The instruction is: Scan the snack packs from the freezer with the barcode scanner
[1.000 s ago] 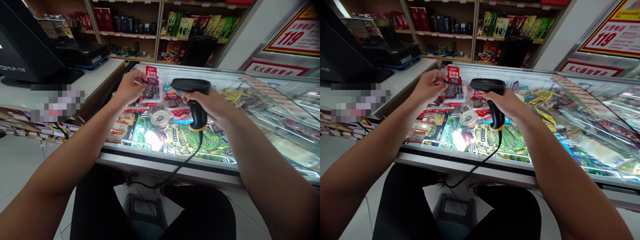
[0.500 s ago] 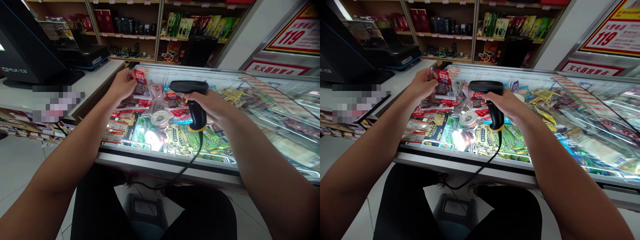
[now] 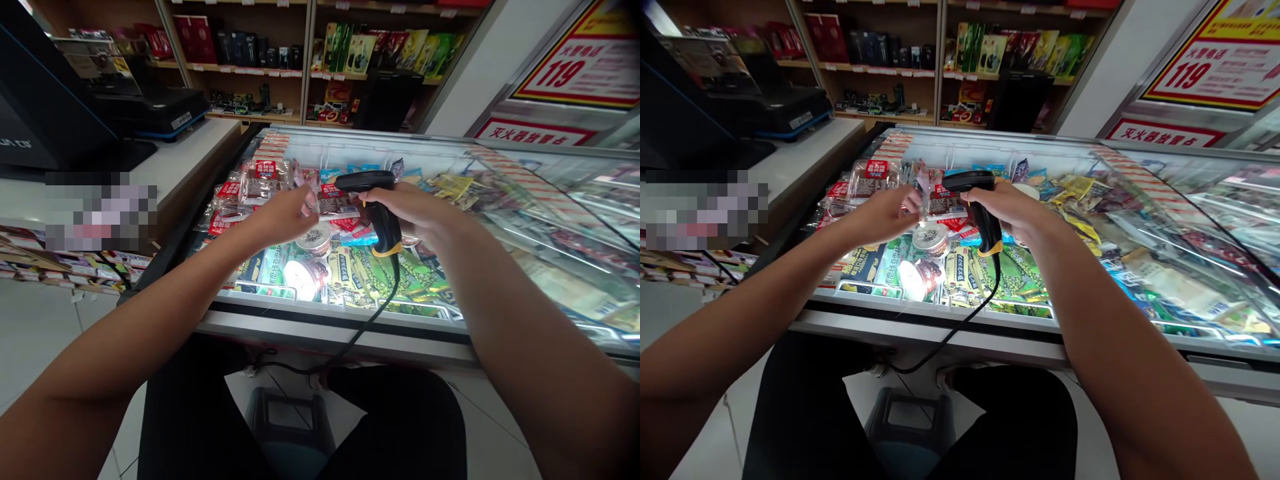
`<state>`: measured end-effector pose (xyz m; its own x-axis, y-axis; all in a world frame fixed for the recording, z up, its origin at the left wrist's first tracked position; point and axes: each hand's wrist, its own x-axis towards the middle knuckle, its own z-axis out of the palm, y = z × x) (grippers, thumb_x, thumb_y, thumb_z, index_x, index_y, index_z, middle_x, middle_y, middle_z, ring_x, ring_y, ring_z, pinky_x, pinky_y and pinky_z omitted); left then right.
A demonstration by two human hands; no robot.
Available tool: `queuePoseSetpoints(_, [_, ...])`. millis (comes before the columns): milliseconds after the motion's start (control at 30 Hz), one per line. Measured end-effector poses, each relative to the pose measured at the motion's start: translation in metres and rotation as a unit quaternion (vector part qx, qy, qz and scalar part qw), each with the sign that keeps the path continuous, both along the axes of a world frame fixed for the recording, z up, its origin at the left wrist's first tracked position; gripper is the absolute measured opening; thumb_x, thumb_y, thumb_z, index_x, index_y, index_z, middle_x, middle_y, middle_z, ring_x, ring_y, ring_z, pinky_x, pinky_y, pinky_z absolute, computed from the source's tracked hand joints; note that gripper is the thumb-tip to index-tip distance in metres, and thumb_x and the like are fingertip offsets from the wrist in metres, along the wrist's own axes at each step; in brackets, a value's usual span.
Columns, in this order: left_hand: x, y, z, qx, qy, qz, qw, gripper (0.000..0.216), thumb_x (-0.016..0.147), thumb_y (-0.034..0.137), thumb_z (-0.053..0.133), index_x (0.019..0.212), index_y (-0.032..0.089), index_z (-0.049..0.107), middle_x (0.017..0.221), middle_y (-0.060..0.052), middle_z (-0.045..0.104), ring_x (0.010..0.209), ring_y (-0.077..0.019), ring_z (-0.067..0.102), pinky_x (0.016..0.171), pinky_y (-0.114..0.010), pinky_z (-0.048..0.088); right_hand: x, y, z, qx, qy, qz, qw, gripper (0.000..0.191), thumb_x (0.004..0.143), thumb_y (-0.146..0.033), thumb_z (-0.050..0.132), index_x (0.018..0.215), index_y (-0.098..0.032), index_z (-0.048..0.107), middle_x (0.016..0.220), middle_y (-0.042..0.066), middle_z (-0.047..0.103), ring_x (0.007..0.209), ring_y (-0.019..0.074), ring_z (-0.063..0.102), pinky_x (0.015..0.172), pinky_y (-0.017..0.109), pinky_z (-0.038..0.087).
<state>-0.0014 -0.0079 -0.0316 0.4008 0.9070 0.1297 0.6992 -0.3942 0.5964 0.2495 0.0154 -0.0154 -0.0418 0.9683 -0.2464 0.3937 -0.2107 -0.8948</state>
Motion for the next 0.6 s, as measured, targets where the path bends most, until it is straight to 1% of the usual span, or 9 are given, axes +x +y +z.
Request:
queuePoseSetpoints(100, [0.005, -0.003, -0.003, -0.068, -0.008, -0.003, 0.998, 0.039, 0.094, 0.040, 0.061, 0.126, 0.019, 0.061, 0.131, -0.015, 0.071, 0.109, -0.0300, 0.069, 0.078, -0.038, 0.053, 0.002, 0.004, -0.001, -0.024, 0.090, 0.001, 0.996, 0.028, 0.077, -0.031, 0.084, 0.097, -0.020, 0.069, 0.088, 0.010, 0.070, 0.080, 0.0265, 0.068, 0.067, 0.044, 0.061])
queuePoseSetpoints(167, [0.003, -0.002, -0.002, -0.145, -0.063, 0.009, 0.987, 0.039, 0.094, 0.041, 0.063, 0.127, 0.020, 0.060, 0.141, -0.017, 0.065, 0.104, -0.0286, 0.072, 0.072, -0.037, 0.055, 0.003, 0.004, 0.001, -0.014, 0.135, 0.008, 0.991, 0.024, 0.078, -0.028, 0.082, 0.097, -0.020, 0.070, 0.090, 0.010, 0.071, 0.083, 0.0254, 0.069, 0.070, 0.042, 0.062])
queuePoseSetpoints(233, [0.001, 0.000, -0.001, -0.235, -0.140, 0.007, 0.962, 0.037, 0.093, 0.043, 0.067, 0.124, 0.023, 0.062, 0.146, -0.017, 0.062, 0.099, -0.0258, 0.073, 0.069, -0.036, 0.057, 0.004, 0.002, 0.004, 0.011, 0.154, 0.022, 0.988, 0.023, 0.079, -0.027, 0.078, 0.100, -0.021, 0.072, 0.093, 0.009, 0.072, 0.085, 0.0246, 0.069, 0.073, 0.041, 0.061])
queuePoseSetpoints(300, [0.003, 0.001, 0.000, -0.306, -0.229, 0.003, 0.924, 0.027, 0.092, 0.040, 0.072, 0.113, 0.024, 0.067, 0.135, -0.014, 0.067, 0.091, -0.0199, 0.071, 0.070, -0.033, 0.057, 0.004, -0.001, 0.009, 0.033, 0.151, 0.028, 0.988, 0.026, 0.079, -0.025, 0.074, 0.104, -0.021, 0.073, 0.097, 0.010, 0.074, 0.087, 0.0247, 0.069, 0.074, 0.040, 0.061])
queuePoseSetpoints(367, [0.008, 0.001, -0.001, -0.358, -0.328, -0.002, 0.874, 0.011, 0.092, 0.030, 0.073, 0.097, 0.021, 0.069, 0.106, -0.010, 0.070, 0.075, -0.0115, 0.062, 0.063, -0.027, 0.051, 0.003, -0.005, 0.014, 0.048, 0.142, 0.021, 0.988, 0.032, 0.076, -0.023, 0.073, 0.109, -0.022, 0.072, 0.098, 0.010, 0.074, 0.087, 0.0256, 0.068, 0.074, 0.040, 0.060])
queuePoseSetpoints(433, [0.015, -0.001, -0.002, -0.383, -0.414, -0.008, 0.826, 0.009, 0.094, 0.020, 0.070, 0.087, 0.019, 0.065, 0.081, -0.003, 0.060, 0.060, -0.0054, 0.047, 0.051, -0.023, 0.038, 0.002, -0.009, 0.018, 0.054, 0.149, 0.014, 0.987, 0.038, 0.074, -0.021, 0.072, 0.111, -0.023, 0.072, 0.097, 0.010, 0.075, 0.088, 0.0265, 0.068, 0.074, 0.041, 0.060])
queuePoseSetpoints(467, [0.019, -0.003, -0.001, -0.379, -0.440, -0.011, 0.814, 0.012, 0.094, 0.017, 0.068, 0.085, 0.020, 0.062, 0.076, -0.001, 0.055, 0.056, -0.0044, 0.041, 0.048, -0.023, 0.032, 0.001, -0.010, 0.019, 0.052, 0.159, 0.017, 0.986, 0.039, 0.073, -0.020, 0.072, 0.111, -0.023, 0.072, 0.095, 0.010, 0.075, 0.088, 0.0268, 0.069, 0.075, 0.041, 0.060])
queuePoseSetpoints(533, [0.022, -0.007, 0.000, -0.332, -0.449, -0.013, 0.829, 0.015, 0.094, 0.017, 0.067, 0.084, 0.021, 0.057, 0.071, 0.002, 0.050, 0.052, -0.0045, 0.033, 0.047, -0.025, 0.025, 0.001, -0.012, 0.019, 0.044, 0.176, 0.029, 0.983, 0.037, 0.072, -0.020, 0.072, 0.109, -0.024, 0.073, 0.091, 0.008, 0.074, 0.087, 0.0269, 0.070, 0.075, 0.042, 0.060])
queuePoseSetpoints(600, [0.021, -0.009, 0.004, -0.241, -0.412, -0.005, 0.878, 0.016, 0.093, 0.021, 0.069, 0.085, 0.023, 0.055, 0.072, 0.002, 0.051, 0.053, -0.0057, 0.034, 0.048, -0.026, 0.026, 0.001, -0.014, 0.018, 0.030, 0.166, 0.044, 0.985, 0.031, 0.074, -0.023, 0.074, 0.105, -0.024, 0.073, 0.089, 0.008, 0.074, 0.084, 0.0271, 0.071, 0.073, 0.043, 0.061])
